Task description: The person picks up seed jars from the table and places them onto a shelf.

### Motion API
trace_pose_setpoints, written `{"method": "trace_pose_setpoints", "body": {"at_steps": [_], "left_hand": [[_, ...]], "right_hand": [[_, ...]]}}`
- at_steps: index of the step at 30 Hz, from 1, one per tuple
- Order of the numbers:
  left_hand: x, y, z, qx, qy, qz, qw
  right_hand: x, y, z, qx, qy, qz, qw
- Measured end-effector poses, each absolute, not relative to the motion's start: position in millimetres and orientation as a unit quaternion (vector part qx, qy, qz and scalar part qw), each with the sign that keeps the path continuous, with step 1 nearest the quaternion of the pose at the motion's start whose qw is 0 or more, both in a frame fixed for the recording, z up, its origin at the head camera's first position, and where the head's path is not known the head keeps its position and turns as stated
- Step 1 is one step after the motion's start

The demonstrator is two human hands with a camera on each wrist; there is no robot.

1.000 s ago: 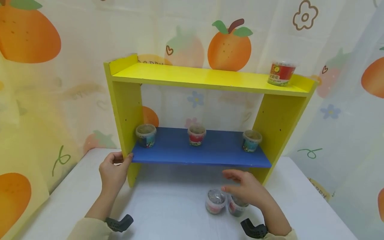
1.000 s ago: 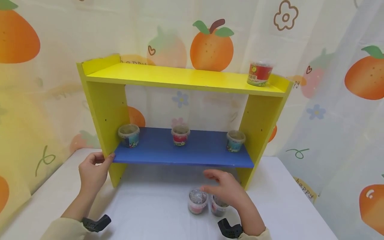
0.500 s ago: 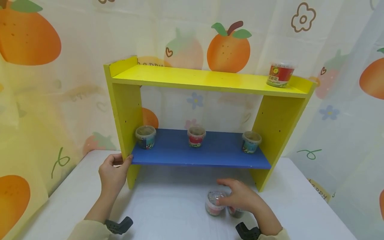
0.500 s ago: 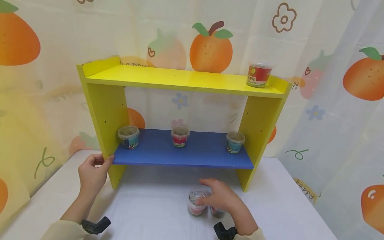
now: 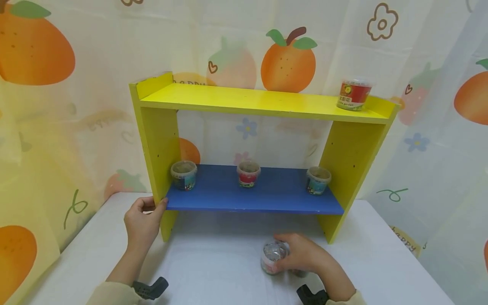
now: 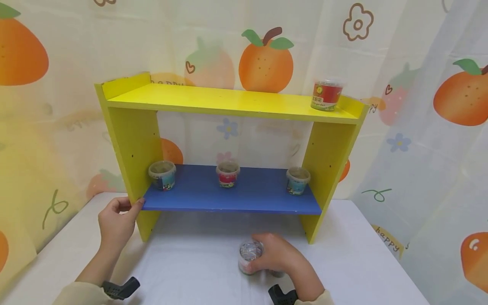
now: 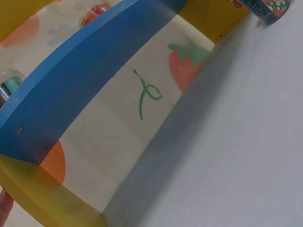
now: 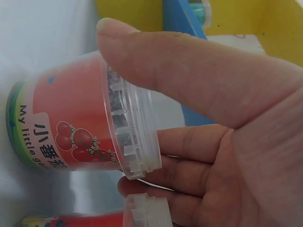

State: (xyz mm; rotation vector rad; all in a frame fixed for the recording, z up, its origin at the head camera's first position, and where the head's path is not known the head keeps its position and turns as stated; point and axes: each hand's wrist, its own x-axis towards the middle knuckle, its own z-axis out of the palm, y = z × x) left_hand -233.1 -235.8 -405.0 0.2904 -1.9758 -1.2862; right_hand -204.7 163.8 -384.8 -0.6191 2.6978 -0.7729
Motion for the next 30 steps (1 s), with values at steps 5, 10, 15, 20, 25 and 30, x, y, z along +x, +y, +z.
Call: {"method": "trace_pose_setpoints", "body": {"at_steps": [5,10,15,20,25,30], "left_hand": [[-233.3,-235.9,-405.5,0.115,-0.773,-0.503,0.370],[-234.1,-236.3,-406.0,0.115,-0.773,-0.504,0.368],[-234.4,-236.9,-406.8,0.114,-0.773,-0.502,0.370],[-234.5,-237.0,-406.8,0.113,-0.773,-0.502,0.371],[-234.0,-236.5,-406.5,0.114,-0.773,-0.502,0.371],[-233.2,-235.9,-405.9,0.116,-0.772,-0.505,0.367]], "right_hand": [[-205.2,161.6,-387.0,-0.205,0.933,-0.261,0.135],[-204.1,160.3,-387.6,-0.197,0.936,-0.259,0.132],[-202.7,158.9,-387.3,-0.210,0.935,-0.258,0.122],[-201.8,158.0,-388.0,-0.224,0.935,-0.252,0.111],[-201.5,157.7,-388.8,-0.224,0.938,-0.245,0.104],[-202.5,157.1,-389.1,-0.226,0.941,-0.232,0.099]]}}
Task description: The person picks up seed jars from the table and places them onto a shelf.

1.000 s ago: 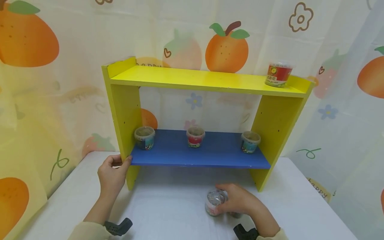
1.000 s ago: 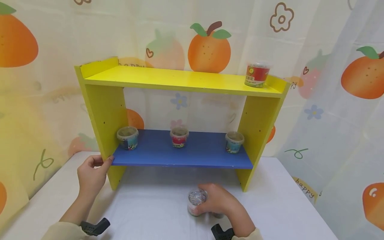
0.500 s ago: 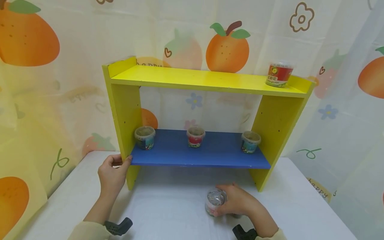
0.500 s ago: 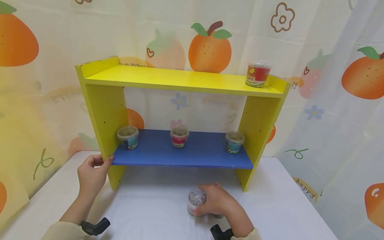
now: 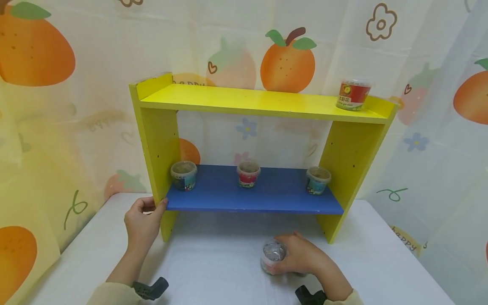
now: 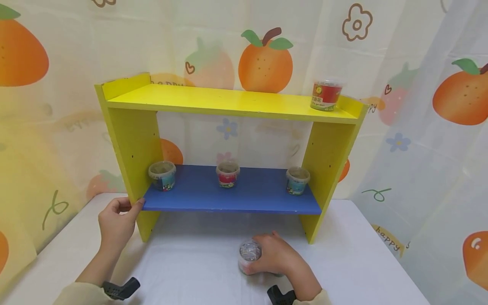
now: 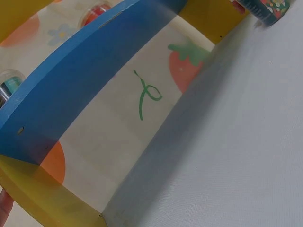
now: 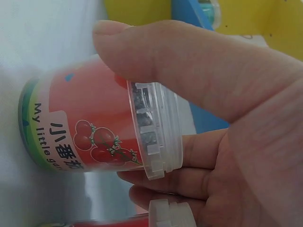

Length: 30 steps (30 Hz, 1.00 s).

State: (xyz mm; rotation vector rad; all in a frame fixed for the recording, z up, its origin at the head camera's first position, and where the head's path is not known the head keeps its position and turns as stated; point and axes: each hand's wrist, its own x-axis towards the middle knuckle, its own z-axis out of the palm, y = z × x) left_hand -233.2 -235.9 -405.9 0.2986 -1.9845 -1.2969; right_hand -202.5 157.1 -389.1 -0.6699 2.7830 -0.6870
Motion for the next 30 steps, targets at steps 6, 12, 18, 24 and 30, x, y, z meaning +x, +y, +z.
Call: {"method": "trace_pose_setpoints", "body": {"at_steps": [6,12,18,24,30], "left_hand": [[-232.0,-235.6,-404.7,0.116,-0.771,-0.509,0.365],[-234.0,-235.5,-405.4,0.115,-0.772,-0.503,0.371],[-233.0,-235.3,-404.2,0.118,-0.773,-0.503,0.368],[-233.5,-235.3,-405.3,0.118,-0.772,-0.506,0.367],[-232.0,-235.8,-405.3,0.116,-0.769,-0.514,0.361]], "right_hand": [[-205.1,156.0,-392.0,-0.225,0.944,-0.226,0.089],[-207.6,154.9,-394.7,-0.220,0.946,-0.232,0.059],[-207.3,152.7,-393.7,-0.188,0.945,-0.262,0.051],[-207.1,152.7,-392.2,-0.194,0.936,-0.292,0.044],[-206.6,152.8,-393.2,-0.202,0.928,-0.309,0.039]]}}
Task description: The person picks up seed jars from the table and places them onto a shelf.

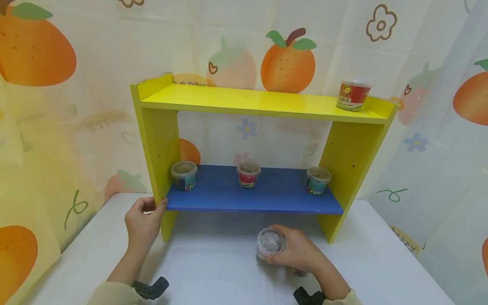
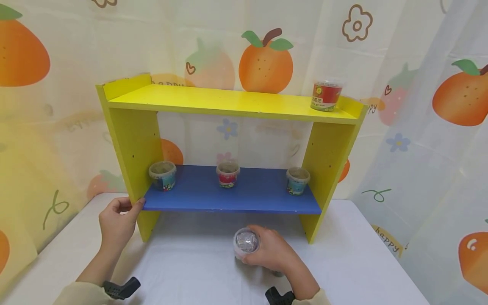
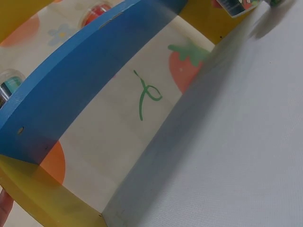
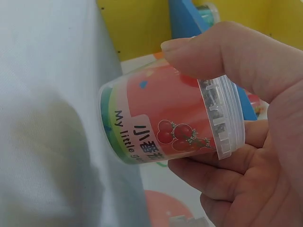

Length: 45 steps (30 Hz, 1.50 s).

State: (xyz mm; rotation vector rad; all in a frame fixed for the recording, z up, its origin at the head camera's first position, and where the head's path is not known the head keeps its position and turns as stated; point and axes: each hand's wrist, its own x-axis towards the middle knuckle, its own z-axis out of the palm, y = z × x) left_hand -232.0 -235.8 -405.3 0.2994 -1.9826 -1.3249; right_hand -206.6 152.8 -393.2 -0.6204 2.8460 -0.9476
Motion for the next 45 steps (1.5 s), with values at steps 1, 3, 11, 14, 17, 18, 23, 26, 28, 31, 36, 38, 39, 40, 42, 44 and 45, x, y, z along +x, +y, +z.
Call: {"method": "trace_pose_setpoints", "body": {"at_steps": [1,3,11,14,17,18,23,26,28,31,36,38,39,40,42,44,45], "left_hand": [[-231.7,-235.7,-405.0,0.117,-0.770,-0.514,0.360],[-230.9,-235.4,-404.1,0.118,-0.770,-0.515,0.358],[-230.5,-234.3,-402.7,0.125,-0.774,-0.510,0.354],[-230.7,-234.5,-402.9,0.125,-0.775,-0.508,0.354],[-230.4,-234.6,-403.2,0.126,-0.775,-0.508,0.354],[-230.5,-234.6,-403.4,0.126,-0.776,-0.508,0.353],[-230.6,-234.8,-404.1,0.129,-0.777,-0.507,0.350],[-230.4,-234.8,-403.7,0.129,-0.778,-0.506,0.348],[-230.4,-234.9,-403.5,0.129,-0.779,-0.506,0.348],[-230.7,-234.9,-403.4,0.128,-0.778,-0.505,0.350],[-231.1,-235.4,-404.2,0.127,-0.778,-0.505,0.352],[-231.1,-235.5,-404.3,0.126,-0.777,-0.505,0.353],[-231.0,-235.5,-404.5,0.125,-0.777,-0.505,0.354],[-230.9,-235.4,-404.5,0.124,-0.777,-0.505,0.355],[-230.6,-235.3,-404.5,0.124,-0.777,-0.504,0.356],[-230.5,-235.6,-404.7,0.122,-0.776,-0.504,0.358],[-230.7,-236.0,-404.8,0.120,-0.776,-0.506,0.358]], "right_hand": [[-206.4,152.7,-393.2,-0.202,0.928,-0.312,0.041],[-206.4,152.5,-392.8,-0.201,0.925,-0.319,0.043],[-205.7,150.9,-393.1,-0.199,0.910,-0.361,0.038],[-204.8,149.8,-393.1,-0.201,0.906,-0.370,0.035],[-204.1,148.6,-392.8,-0.198,0.905,-0.376,0.038],[-204.0,148.4,-392.8,-0.195,0.903,-0.379,0.042],[-204.1,147.5,-392.1,-0.180,0.901,-0.392,0.047],[-203.7,146.8,-391.6,-0.173,0.901,-0.396,0.045],[-203.3,146.1,-391.4,-0.168,0.901,-0.398,0.046],[-203.0,145.3,-391.2,-0.161,0.902,-0.398,0.049],[-202.6,144.0,-390.1,-0.155,0.902,-0.400,0.053],[-202.5,144.0,-390.1,-0.153,0.901,-0.403,0.053],[-202.5,144.2,-390.3,-0.152,0.900,-0.405,0.054],[-202.4,144.2,-390.3,-0.153,0.899,-0.408,0.054],[-202.3,144.5,-390.6,-0.153,0.898,-0.410,0.053],[-202.1,144.5,-390.8,-0.153,0.896,-0.413,0.051],[-201.9,144.3,-390.9,-0.154,0.896,-0.414,0.049]]}}
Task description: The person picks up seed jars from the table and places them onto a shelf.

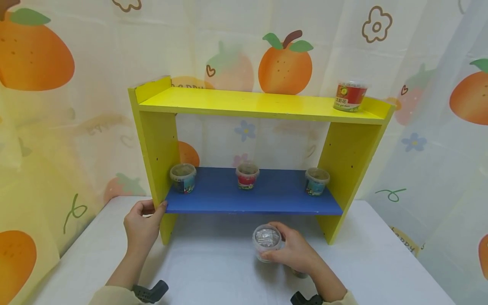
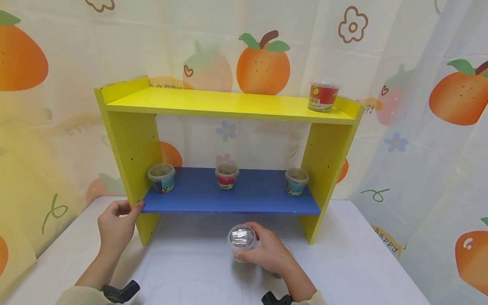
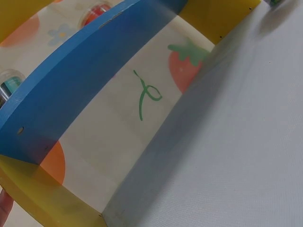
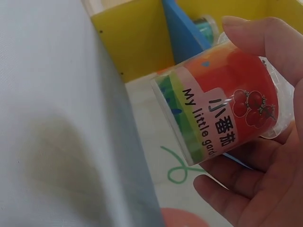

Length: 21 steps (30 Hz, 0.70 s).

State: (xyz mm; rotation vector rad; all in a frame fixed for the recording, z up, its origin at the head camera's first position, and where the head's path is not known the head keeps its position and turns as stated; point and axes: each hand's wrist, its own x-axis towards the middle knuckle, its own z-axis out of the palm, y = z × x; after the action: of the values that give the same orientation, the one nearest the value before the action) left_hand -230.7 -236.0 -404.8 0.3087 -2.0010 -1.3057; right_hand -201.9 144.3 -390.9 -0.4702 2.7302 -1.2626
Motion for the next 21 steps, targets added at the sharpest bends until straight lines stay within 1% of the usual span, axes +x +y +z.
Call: {"method": "trace_pose_setpoints", "body": {"at_steps": [12,21], "left_hand": [[-232.8,-236.3,-407.2,0.124,-0.777,-0.502,0.359],[-234.0,-237.4,-408.2,0.122,-0.775,-0.504,0.362]], "right_hand": [[-200.9,140.7,-394.1,-0.153,0.888,-0.433,0.035],[-200.2,140.5,-392.1,-0.138,0.861,-0.488,0.035]]}}
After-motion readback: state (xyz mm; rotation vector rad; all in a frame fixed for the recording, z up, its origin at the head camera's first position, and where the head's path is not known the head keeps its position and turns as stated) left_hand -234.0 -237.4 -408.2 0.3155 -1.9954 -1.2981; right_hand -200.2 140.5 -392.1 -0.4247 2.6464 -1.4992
